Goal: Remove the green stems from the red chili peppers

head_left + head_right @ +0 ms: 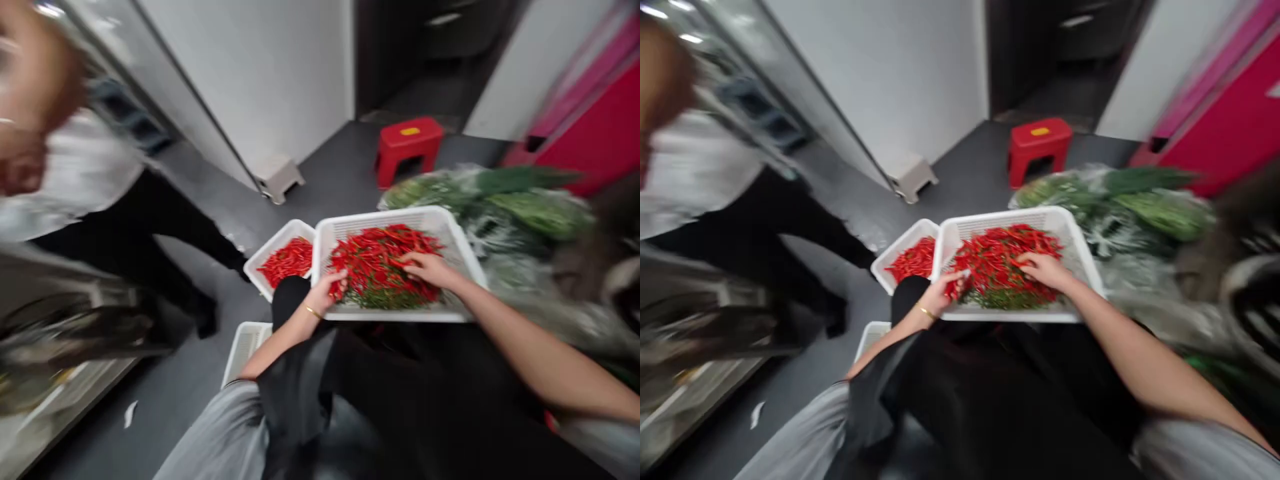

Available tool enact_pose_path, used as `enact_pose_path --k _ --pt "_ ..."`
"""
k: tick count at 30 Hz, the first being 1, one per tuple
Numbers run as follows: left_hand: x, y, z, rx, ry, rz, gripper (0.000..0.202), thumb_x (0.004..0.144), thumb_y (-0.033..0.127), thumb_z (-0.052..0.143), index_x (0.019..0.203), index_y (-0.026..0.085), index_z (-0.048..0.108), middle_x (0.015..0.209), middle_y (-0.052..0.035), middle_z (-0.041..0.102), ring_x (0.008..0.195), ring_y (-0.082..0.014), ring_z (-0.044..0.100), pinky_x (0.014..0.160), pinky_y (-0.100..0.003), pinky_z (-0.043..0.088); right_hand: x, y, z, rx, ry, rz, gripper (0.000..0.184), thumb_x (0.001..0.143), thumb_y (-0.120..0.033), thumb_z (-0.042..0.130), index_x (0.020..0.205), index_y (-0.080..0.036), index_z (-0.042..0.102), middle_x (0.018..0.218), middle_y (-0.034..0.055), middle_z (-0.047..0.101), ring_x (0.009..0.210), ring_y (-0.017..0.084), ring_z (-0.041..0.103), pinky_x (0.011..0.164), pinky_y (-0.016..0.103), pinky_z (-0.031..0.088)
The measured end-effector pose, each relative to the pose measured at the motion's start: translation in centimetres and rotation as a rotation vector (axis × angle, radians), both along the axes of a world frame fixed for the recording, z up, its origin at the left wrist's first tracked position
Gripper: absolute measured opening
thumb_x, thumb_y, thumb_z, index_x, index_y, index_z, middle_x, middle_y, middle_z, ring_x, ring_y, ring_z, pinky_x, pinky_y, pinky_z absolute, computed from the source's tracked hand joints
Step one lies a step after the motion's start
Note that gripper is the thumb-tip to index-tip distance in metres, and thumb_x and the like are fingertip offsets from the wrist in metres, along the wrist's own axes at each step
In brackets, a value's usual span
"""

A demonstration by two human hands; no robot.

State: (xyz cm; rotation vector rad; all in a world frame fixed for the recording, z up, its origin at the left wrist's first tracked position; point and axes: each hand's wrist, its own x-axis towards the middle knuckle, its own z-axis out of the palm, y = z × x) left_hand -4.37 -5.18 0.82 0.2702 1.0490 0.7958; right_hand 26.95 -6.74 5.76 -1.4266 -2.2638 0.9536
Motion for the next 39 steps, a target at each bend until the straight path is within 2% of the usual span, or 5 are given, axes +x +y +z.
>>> enact_pose_path --k 6,13,26,35,39 --pt "0.2 1.3 -1.4 0.089 -0.099 -0.122 0.037 0.071 0.025 0.074 0.062 0.019 0.038 0.045 0.0074 0.035 0.04 -0.006 0.038 0.035 -0.016 0.026 1.4 9.5 -5.7 -0.084 -0.444 -0.046 0.019 0.084 -0.024 0.059 0.097 -0.019 0.073 0.098 0.0057 0.075 0.091 0.02 0.068 0.081 0.027 0.048" --pt "0.5 2.2 -0.9 0.056 0.044 -0.115 0.022 0.073 0.024 0.073 0.072 0.013 0.055 0.052 0.0025 0.052 0.04 -0.0059 0.047 0.034 -0.016 0.029 -4.4 8.4 -4.1 -0.149 -0.688 -0.192 0.045 0.092 -0.049 0.047 0.098 -0.012 0.074 0.104 0.0171 0.072 0.098 0.025 0.067 0.078 0.03 0.048" --pt "1.7 1.5 -1.2 0.062 0.093 -0.134 0.025 0.068 0.02 0.076 0.063 0.014 0.052 0.045 0.0042 0.049 0.037 -0.0054 0.044 0.035 -0.015 0.031 -9.5 4.4 -7.9 -0.01 -0.723 0.485 0.023 0.084 -0.012 0.052 0.098 -0.011 0.071 0.1 0.0185 0.072 0.094 0.027 0.069 0.077 0.032 0.051" --pt "2.9 1.5 -0.9 0.259 0.181 -0.195 0.018 0.064 0.019 0.079 0.073 0.008 0.067 0.067 -0.0083 0.07 0.044 -0.0066 0.052 0.04 -0.018 0.035 -9.3 6.0 -6.1 -0.435 0.434 -0.181 0.017 0.086 -0.034 0.051 0.077 -0.02 0.048 0.061 0.0002 0.064 0.053 0.013 0.061 0.053 0.025 0.049" --pt "4.4 0.8 -1.7 0.184 0.145 -0.256 0.014 0.066 0.019 0.075 0.064 0.009 0.065 0.053 -0.0062 0.063 0.041 -0.008 0.051 0.039 -0.019 0.032 -11.4 3.1 -6.0 -0.157 0.184 -0.143 0.015 0.087 -0.031 0.047 0.077 -0.02 0.049 0.067 0.0035 0.066 0.058 0.015 0.061 0.057 0.024 0.045"
